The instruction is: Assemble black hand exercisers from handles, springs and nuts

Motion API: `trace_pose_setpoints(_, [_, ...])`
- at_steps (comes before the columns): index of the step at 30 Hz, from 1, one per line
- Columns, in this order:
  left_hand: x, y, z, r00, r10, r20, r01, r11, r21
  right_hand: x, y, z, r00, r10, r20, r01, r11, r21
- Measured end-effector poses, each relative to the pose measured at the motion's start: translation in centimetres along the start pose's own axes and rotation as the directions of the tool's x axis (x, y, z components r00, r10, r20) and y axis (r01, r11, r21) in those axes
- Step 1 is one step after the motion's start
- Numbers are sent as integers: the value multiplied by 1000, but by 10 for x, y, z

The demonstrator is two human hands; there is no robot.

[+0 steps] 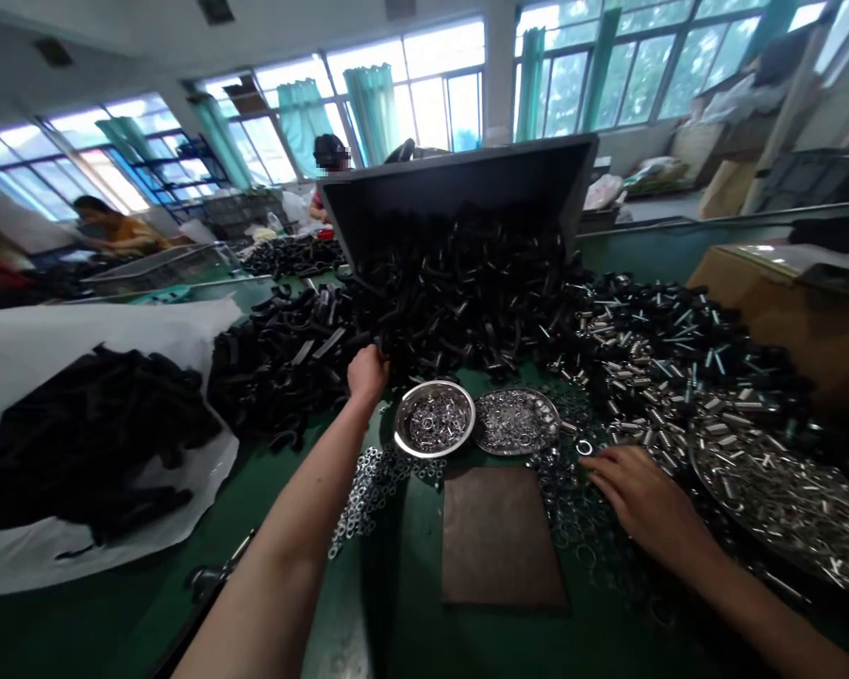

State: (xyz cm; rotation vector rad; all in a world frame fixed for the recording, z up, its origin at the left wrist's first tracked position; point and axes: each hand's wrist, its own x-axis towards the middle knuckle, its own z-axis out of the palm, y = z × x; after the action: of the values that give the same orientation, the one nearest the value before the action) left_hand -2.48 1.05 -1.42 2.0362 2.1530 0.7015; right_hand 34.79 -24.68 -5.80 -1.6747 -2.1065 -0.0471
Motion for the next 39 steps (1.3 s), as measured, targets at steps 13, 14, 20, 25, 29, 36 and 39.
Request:
trace_pose_setpoints(13, [-166,-14,-68,813,-133,567,554,-127,-823,79,22,25,932,257,257,-225,963,-147])
trace_pose_setpoints(14, [-183,-19,-67,813,-148,564,551,-117,-826,77,22,26,931,260,255,-230,963,-139])
trace_pose_setpoints(20, [-247,-55,-46,903,-261,341,428,475,-769,63,32,28,924,317,214,-317,948,-37])
trace_pose_setpoints(25, [-239,-56,-29,973,-144,180,194,935,-298,53,15,19,903,413,116,-422,805,416])
trace_pose_setpoints(29, [-221,-41,-12,982,-96,166,112,989,-94,35,-29,-2,850,412,329,-480,347,806])
trace_pose_setpoints(36, [-212,-35,-6,973,-25,228,-3,993,122,-4,-88,-11,840,293,457,-462,-54,885])
trace_pose_setpoints(39, [-210,-38,-7,967,-5,253,-35,988,153,-13,-98,-9,846,250,471,-463,-95,881])
